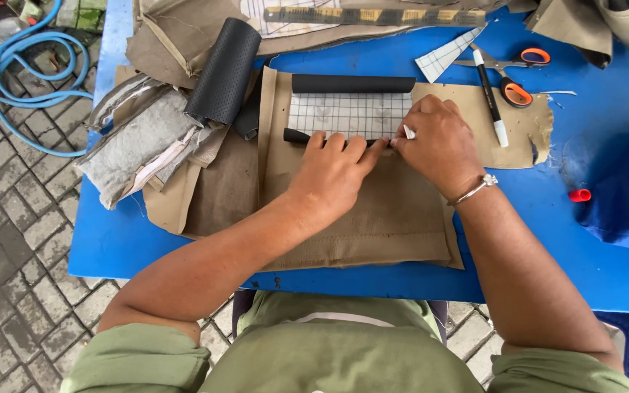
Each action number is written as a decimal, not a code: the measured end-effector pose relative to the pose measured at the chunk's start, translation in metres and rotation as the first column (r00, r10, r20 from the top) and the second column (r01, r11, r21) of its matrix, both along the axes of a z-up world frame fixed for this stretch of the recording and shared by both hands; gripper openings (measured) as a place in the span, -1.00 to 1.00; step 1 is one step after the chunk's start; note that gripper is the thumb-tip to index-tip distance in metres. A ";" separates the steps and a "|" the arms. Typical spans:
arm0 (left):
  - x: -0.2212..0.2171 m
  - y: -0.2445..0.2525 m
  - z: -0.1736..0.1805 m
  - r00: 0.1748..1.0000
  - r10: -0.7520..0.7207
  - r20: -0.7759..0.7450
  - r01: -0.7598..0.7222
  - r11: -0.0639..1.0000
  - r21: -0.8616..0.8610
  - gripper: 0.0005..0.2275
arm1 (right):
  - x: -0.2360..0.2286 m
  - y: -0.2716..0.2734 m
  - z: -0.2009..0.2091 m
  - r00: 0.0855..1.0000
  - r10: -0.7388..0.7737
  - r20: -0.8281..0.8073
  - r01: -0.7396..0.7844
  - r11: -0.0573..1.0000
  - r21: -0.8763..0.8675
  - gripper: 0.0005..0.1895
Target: Marking and folding leather material on a workbench
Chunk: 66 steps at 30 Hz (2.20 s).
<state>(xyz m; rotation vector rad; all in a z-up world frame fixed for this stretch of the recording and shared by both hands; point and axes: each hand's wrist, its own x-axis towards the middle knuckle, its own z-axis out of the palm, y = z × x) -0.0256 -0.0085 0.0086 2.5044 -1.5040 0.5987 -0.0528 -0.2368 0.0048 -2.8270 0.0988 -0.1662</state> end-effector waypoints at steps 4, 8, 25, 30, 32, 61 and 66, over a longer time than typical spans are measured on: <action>0.001 -0.014 -0.025 0.999 0.021 0.048 -0.020 0.999 -0.028 -0.58 | -0.001 -0.001 0.000 1.000 -0.001 -0.018 0.001 1.000 0.024 -0.91; 0.001 -0.016 -0.017 0.999 0.034 0.002 -0.034 0.999 0.008 -0.59 | -0.007 -0.006 0.015 0.991 0.010 -0.131 -0.005 0.999 0.041 -0.82; -0.004 -0.013 0.006 0.994 0.068 -0.085 -0.056 0.989 0.138 -0.59 | -0.013 -0.017 -0.005 0.997 0.029 -0.077 -0.025 0.999 0.043 -0.87; -0.004 -0.017 0.009 0.988 0.083 -0.128 -0.062 0.985 0.159 -0.57 | -0.011 -0.018 0.001 0.995 0.054 -0.079 -0.047 0.995 0.083 -0.86; -0.004 -0.017 0.004 0.991 0.074 -0.107 -0.059 0.988 0.140 -0.58 | -0.008 -0.017 0.002 0.993 0.040 -0.109 -0.030 0.995 0.094 -0.88; -0.005 -0.020 0.001 0.994 0.067 -0.091 -0.052 0.986 0.158 -0.50 | -0.001 -0.008 -0.005 0.994 -0.075 -0.076 0.079 0.995 0.059 -0.87; -0.010 -0.019 0.001 0.990 0.081 -0.111 -0.064 0.986 0.151 -0.51 | -0.015 -0.016 0.004 0.997 -0.049 -0.065 0.055 0.995 0.082 -0.85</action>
